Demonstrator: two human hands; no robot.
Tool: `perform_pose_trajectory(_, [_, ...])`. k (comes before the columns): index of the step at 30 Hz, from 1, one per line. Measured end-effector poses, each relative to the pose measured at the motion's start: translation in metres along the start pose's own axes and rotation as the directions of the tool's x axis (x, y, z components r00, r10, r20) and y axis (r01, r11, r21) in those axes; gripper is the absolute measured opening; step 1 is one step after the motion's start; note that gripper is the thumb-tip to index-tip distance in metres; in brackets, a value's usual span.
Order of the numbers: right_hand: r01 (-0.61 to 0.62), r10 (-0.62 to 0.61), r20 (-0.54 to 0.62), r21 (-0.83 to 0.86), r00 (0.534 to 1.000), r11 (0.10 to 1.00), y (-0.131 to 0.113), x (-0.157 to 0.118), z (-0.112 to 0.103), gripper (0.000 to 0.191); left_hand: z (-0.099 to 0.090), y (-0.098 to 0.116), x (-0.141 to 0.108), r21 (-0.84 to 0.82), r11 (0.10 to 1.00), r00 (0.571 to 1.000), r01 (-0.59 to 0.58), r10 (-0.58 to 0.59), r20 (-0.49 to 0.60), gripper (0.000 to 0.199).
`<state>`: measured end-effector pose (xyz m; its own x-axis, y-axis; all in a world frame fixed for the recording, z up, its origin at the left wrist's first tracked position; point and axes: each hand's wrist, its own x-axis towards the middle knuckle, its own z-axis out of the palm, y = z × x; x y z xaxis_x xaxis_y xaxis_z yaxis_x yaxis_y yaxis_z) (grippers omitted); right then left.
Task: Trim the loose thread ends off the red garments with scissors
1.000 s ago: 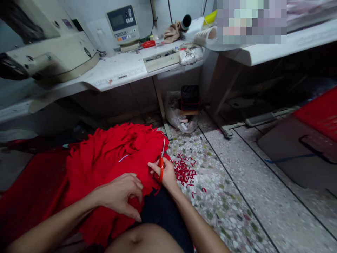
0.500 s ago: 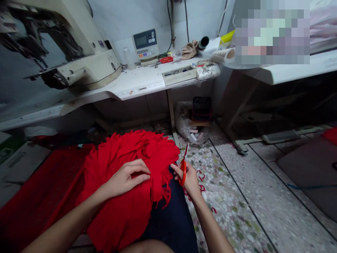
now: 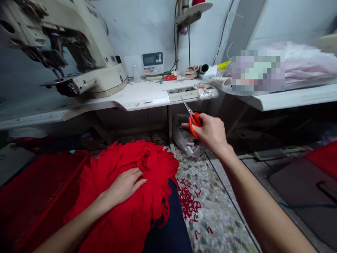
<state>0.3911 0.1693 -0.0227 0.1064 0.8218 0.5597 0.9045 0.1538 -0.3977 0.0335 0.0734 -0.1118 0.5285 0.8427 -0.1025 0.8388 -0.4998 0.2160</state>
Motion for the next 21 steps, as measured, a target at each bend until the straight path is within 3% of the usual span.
perform_pose_trajectory(5, [0.126, -0.103, 0.141, -0.165, 0.985, 0.978, -0.038, 0.102, -0.023, 0.046, -0.007, -0.005, -0.004, -0.090, 0.986, 0.990, -0.138, 0.141, 0.022, 0.036])
perform_pose_trajectory(9, [0.165, -0.134, 0.314, -0.074, 0.940, 0.984, -0.074, 0.163, -0.006, 0.044, -0.006, -0.004, -0.007, -0.212, 0.957, 0.978, -0.199, 0.207, 0.015, 0.030])
perform_pose_trajectory(11, [0.151, -0.145, 0.320, 0.003, 0.936, 0.988, -0.086, 0.185, 0.011, 0.042, -0.004, -0.005, -0.010, -0.256, 0.941, 0.972, -0.221, 0.233, 0.014, 0.028])
perform_pose_trajectory(14, [0.205, -0.206, 0.233, 0.032, 0.950, 0.978, -0.095, 0.211, 0.040, 0.046, -0.005, -0.011, -0.013, -0.288, 0.925, 0.964, -0.247, 0.266, 0.028, 0.025])
perform_pose_trajectory(18, [0.188, -0.173, 0.171, -0.075, 0.970, 0.979, -0.102, 0.229, 0.068, 0.071, -0.011, -0.025, -0.018, -0.349, 0.889, 0.940, -0.298, 0.336, 0.053, 0.029])
perform_pose_trajectory(21, [0.194, -0.185, 0.097, -0.094, 0.978, 0.976, -0.104, 0.210, 0.071, 0.055, -0.016, -0.033, -0.028, -0.424, 0.838, 0.917, -0.343, 0.398, 0.044, 0.030])
